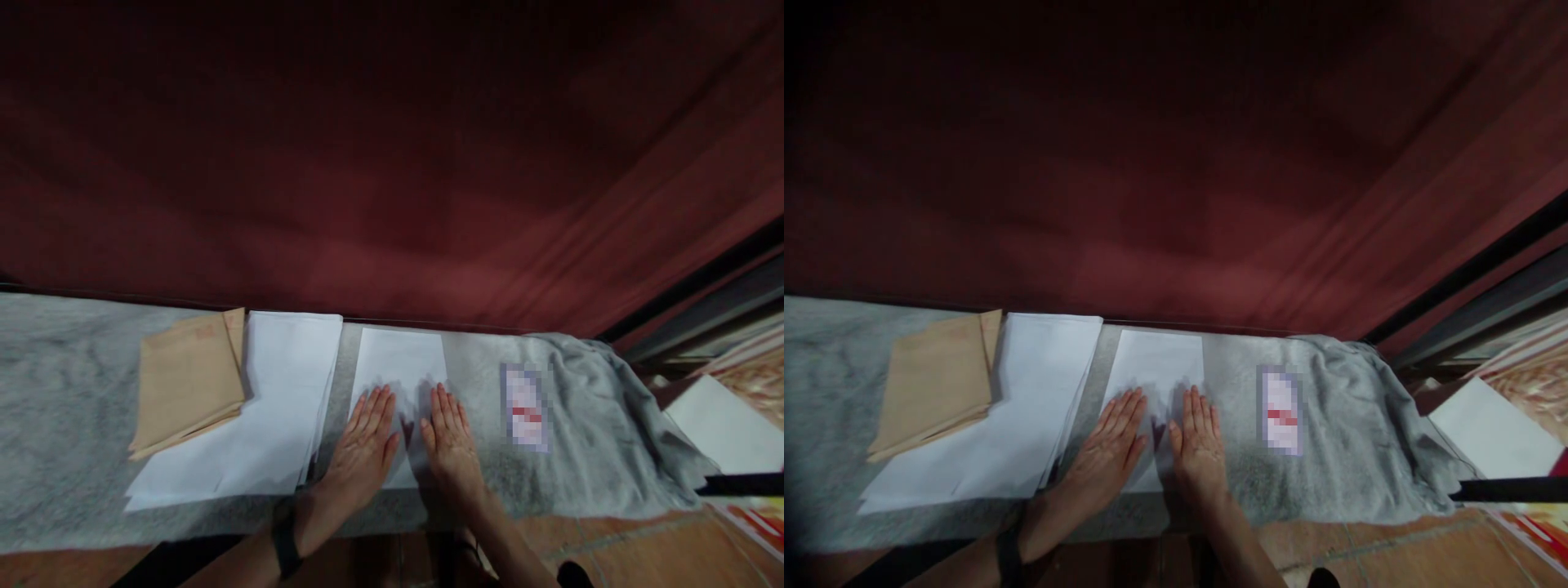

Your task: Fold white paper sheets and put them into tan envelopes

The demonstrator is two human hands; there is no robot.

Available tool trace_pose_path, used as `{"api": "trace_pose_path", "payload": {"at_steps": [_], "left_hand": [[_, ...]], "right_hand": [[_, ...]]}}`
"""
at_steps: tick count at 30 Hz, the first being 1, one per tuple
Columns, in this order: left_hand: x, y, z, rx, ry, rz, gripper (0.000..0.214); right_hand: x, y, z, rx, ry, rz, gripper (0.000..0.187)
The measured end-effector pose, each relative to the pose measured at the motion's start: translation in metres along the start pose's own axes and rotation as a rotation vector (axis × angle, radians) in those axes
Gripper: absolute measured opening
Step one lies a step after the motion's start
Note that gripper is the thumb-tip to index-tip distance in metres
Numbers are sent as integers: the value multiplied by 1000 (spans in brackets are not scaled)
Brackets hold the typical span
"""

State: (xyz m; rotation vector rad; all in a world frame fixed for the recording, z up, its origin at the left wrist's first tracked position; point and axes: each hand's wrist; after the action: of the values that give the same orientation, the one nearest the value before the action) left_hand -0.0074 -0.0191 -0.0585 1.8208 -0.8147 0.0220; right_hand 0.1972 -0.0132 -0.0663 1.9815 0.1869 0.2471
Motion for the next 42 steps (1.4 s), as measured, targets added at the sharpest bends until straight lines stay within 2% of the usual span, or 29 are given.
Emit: {"api": "trace_pose_path", "payload": {"at_steps": [4,8,15,22,34,42], "left_hand": [[10,-5,9,-87,-65,19,63],[8,-3,11,-93,-67,-6,60],[5,7,11,-75,-48,-62,60],[6,9,11,-101,4,-61,60],[9,9,11,-82,18,-62,58],[11,11,8,-143,78,-89,53]], "right_hand": [[-20,9,4,-38,129,-72,58],[-29,12,7,-93,127,-59,54],[-9,4,11,-11,57,2,59],[5,3,14,-56,32,44,58],[3,0,13,-49,10,70,56],[-2,0,7,-65,-21,80,55]]}}
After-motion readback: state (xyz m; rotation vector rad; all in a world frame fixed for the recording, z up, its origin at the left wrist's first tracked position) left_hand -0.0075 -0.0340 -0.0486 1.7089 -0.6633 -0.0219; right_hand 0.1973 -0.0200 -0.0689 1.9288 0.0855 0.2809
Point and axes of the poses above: each hand's wrist, its own z-axis away from the middle knuckle, its own y-axis out of the back of the hand, x = y × z, and after that the axes turned 15 degrees about z, right-handed
